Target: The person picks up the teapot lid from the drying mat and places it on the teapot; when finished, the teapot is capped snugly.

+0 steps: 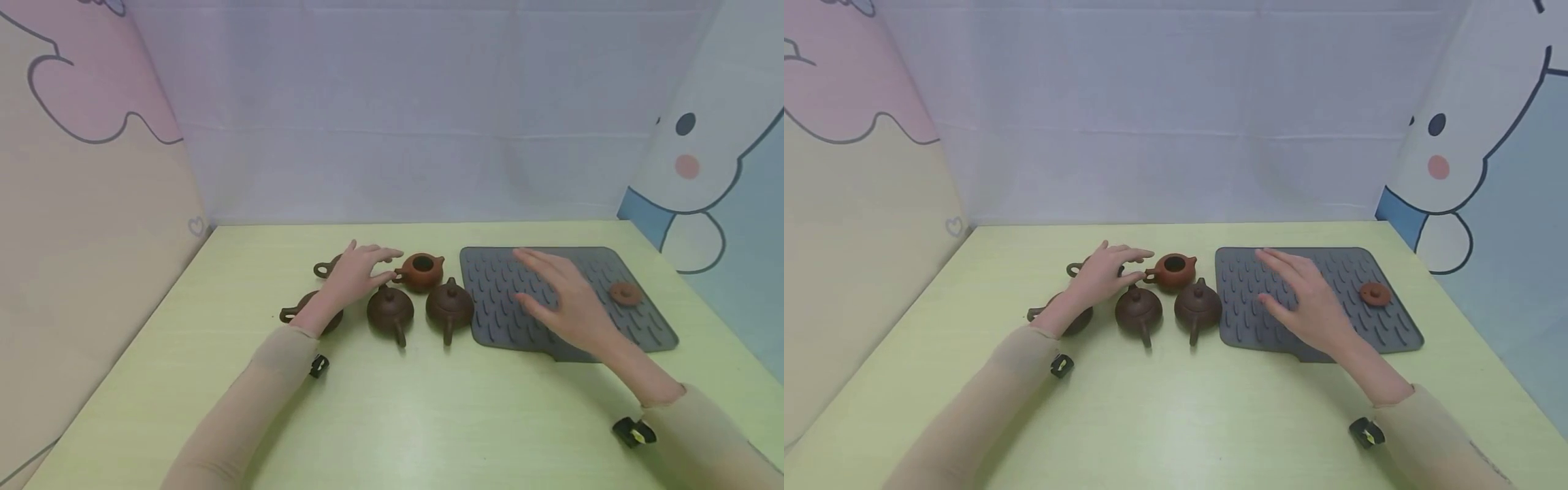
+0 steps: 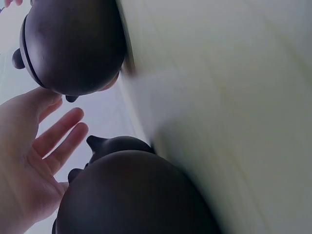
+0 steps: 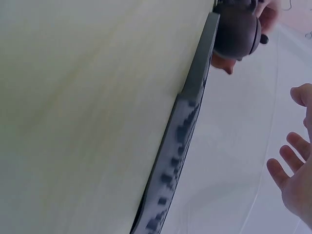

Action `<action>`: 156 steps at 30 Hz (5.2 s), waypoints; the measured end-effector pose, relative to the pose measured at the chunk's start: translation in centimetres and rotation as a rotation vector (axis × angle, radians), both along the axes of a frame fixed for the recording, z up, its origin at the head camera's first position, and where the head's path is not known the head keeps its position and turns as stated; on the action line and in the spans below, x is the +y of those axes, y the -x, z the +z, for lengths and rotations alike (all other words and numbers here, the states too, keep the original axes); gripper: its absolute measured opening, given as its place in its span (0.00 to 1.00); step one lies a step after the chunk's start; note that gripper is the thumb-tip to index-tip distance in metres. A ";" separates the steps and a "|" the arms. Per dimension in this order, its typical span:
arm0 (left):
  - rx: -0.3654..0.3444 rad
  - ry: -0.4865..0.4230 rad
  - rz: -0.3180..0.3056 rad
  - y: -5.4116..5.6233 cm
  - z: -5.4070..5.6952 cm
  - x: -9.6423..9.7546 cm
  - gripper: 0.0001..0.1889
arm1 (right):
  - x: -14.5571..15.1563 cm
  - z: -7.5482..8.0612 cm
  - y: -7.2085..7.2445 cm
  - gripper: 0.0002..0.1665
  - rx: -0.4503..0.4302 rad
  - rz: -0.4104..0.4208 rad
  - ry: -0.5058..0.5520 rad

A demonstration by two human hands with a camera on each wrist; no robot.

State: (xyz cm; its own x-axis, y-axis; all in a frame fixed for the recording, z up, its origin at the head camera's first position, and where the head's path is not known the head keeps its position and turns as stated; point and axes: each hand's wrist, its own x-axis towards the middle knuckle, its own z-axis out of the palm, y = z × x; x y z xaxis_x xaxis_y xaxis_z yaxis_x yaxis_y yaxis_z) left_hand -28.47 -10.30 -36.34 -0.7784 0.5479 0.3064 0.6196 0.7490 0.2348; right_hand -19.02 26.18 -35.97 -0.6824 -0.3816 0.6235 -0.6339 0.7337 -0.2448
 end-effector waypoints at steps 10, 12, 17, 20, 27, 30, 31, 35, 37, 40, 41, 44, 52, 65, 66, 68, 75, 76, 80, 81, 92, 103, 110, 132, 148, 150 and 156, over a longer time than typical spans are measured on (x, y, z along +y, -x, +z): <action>-0.053 0.031 0.001 0.3 0.0 0.7 0.20 | 3.3 -0.1 -0.3 0.49 0.017 -0.077 0.009; -0.062 0.037 0.009 0.4 0.0 0.9 0.20 | 3.8 -0.1 -0.3 0.49 0.027 -0.097 0.008; -0.072 0.041 0.011 0.6 0.1 1.1 0.19 | 4.9 -0.1 -0.1 0.46 0.033 -0.115 0.005; -0.072 0.045 0.009 0.8 0.1 1.2 0.18 | 5.6 0.0 -0.1 0.45 0.019 -0.122 0.002; -0.099 0.071 0.036 1.1 0.0 1.3 0.16 | 7.7 0.0 0.3 0.45 0.044 -0.170 -0.050; -0.109 0.079 0.037 1.1 0.0 1.4 0.15 | 8.8 -0.2 0.4 0.45 0.040 -0.194 -0.071; -0.111 0.081 0.036 1.1 0.0 1.4 0.15 | 9.2 -0.2 0.5 0.45 0.041 -0.203 -0.074; -0.113 0.101 0.026 1.2 0.0 1.4 0.15 | 10.3 -0.4 0.7 0.44 0.014 -0.223 -0.057; -0.110 0.116 0.018 1.3 0.0 1.4 0.15 | 10.7 -0.4 0.8 0.43 -0.002 -0.228 -0.042; -0.111 0.127 0.009 1.4 0.1 1.3 0.15 | 11.1 -0.5 0.8 0.41 -0.026 -0.222 -0.017; -0.110 0.127 0.006 1.4 0.1 1.3 0.15 | 11.2 -0.5 0.8 0.41 -0.027 -0.220 -0.013; -0.115 0.125 0.003 1.4 0.2 1.4 0.15 | 11.7 -0.6 0.9 0.39 -0.017 -0.215 -0.012; -0.109 0.114 -0.008 1.5 0.2 1.4 0.15 | 13.1 -1.0 1.0 0.36 -0.107 -0.245 -0.020; -0.113 0.103 -0.015 1.6 0.2 1.1 0.15 | 15.4 -1.8 0.7 0.31 -0.476 -0.399 -0.069; -0.116 0.102 -0.014 1.6 0.3 1.1 0.15 | 15.5 -1.8 0.6 0.30 -0.486 -0.401 -0.070; -0.123 0.099 -0.012 1.6 0.3 1.1 0.15 | 15.8 -1.7 0.4 0.27 -0.503 -0.395 -0.065; -0.125 0.087 -0.015 1.4 0.4 1.1 0.15 | 16.6 -1.7 0.2 0.22 -0.529 -0.385 -0.023; -0.128 0.083 -0.015 1.4 0.4 1.1 0.15 | 16.7 -1.7 0.3 0.22 -0.525 -0.386 -0.019; -0.126 0.083 -0.017 1.4 0.5 1.1 0.15 | 17.1 -1.8 0.7 0.22 -0.531 -0.395 -0.013; -0.124 0.086 -0.017 1.5 0.5 1.2 0.15 | 17.3 -1.8 0.8 0.22 -0.535 -0.396 -0.013; -0.136 0.104 -0.009 1.7 0.3 1.1 0.15 | 17.6 -1.8 1.6 0.23 -0.545 -0.398 -0.039; -0.159 0.103 -0.012 1.9 0.3 1.4 0.15 | 15.8 -1.0 2.0 0.23 -0.510 -0.417 -0.063; -0.178 0.098 -0.008 1.8 0.4 1.4 0.15 | 12.9 -0.9 2.5 0.22 -0.484 -0.389 0.066; -0.127 0.105 -0.059 1.8 0.7 1.4 0.15 | 1.7 -0.1 5.1 0.28 -0.653 -0.242 0.362; -0.138 0.104 -0.054 1.8 0.6 1.6 0.15 | -3.8 1.7 7.8 0.21 -0.670 -0.025 0.391; -0.134 0.103 -0.057 1.8 0.7 1.7 0.15 | -4.4 1.8 8.2 0.20 -0.663 -0.004 0.390; -0.141 0.101 -0.054 1.6 0.9 1.6 0.15 | -6.4 1.8 9.3 0.16 -0.635 0.027 0.380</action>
State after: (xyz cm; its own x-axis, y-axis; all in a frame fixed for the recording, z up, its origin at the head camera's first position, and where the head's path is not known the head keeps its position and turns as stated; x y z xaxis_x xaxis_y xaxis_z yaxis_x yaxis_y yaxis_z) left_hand -30.03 -8.69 -35.49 -0.7781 0.6128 0.1378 0.6262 0.7394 0.2474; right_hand -28.28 19.80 -34.19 -0.9493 -0.2396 0.2037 -0.3018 0.5117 -0.8044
